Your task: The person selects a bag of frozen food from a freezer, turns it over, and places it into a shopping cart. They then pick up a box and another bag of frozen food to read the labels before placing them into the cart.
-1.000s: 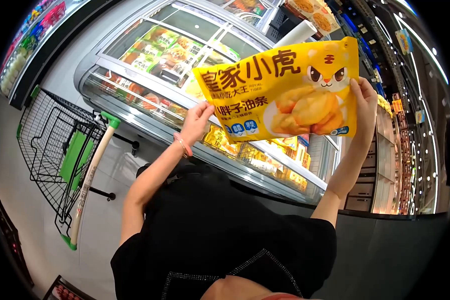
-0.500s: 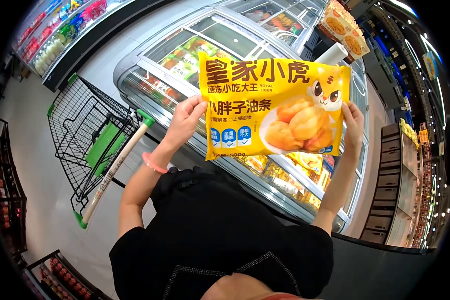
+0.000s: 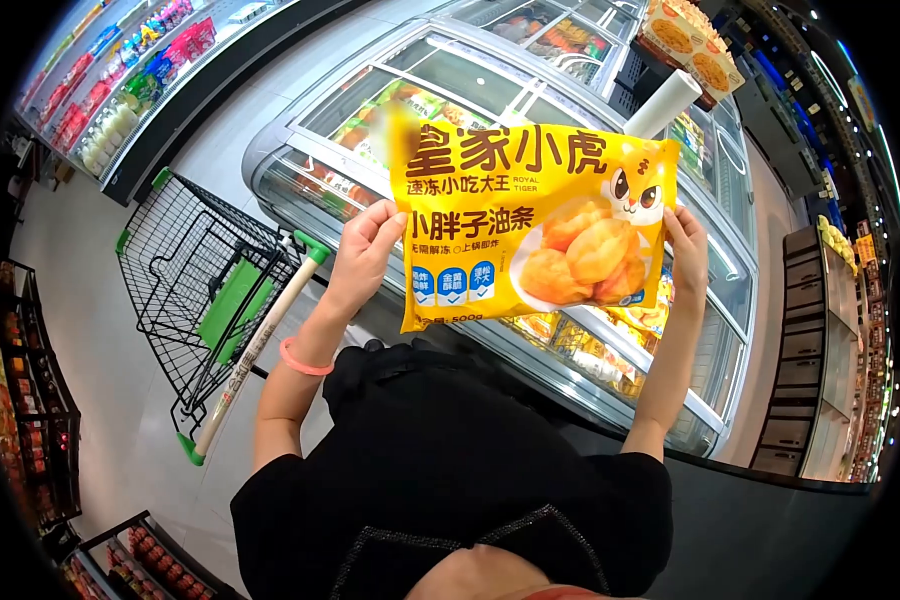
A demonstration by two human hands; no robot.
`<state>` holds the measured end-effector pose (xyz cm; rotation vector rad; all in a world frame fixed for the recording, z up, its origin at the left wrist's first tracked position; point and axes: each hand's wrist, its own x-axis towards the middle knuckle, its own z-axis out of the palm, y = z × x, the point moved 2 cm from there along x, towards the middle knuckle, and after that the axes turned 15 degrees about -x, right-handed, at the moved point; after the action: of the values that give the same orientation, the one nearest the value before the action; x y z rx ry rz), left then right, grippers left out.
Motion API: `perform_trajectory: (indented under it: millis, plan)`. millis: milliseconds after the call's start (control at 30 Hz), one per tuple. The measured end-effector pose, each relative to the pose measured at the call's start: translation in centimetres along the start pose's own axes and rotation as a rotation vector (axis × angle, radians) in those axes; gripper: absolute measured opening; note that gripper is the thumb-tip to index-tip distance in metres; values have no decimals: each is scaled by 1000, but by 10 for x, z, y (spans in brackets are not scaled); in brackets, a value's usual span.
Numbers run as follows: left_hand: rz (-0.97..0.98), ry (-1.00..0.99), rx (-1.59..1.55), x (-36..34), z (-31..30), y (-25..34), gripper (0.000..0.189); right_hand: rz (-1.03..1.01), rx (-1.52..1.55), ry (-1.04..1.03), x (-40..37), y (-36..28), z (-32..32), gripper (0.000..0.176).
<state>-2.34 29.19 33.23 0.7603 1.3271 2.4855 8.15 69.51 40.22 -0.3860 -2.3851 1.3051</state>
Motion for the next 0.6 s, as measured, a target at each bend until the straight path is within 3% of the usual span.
perform_trajectory:
  millis: [600]
  plan:
    - [13, 51, 77, -18, 27, 51, 16, 68, 99, -168, 25, 17, 27, 15]
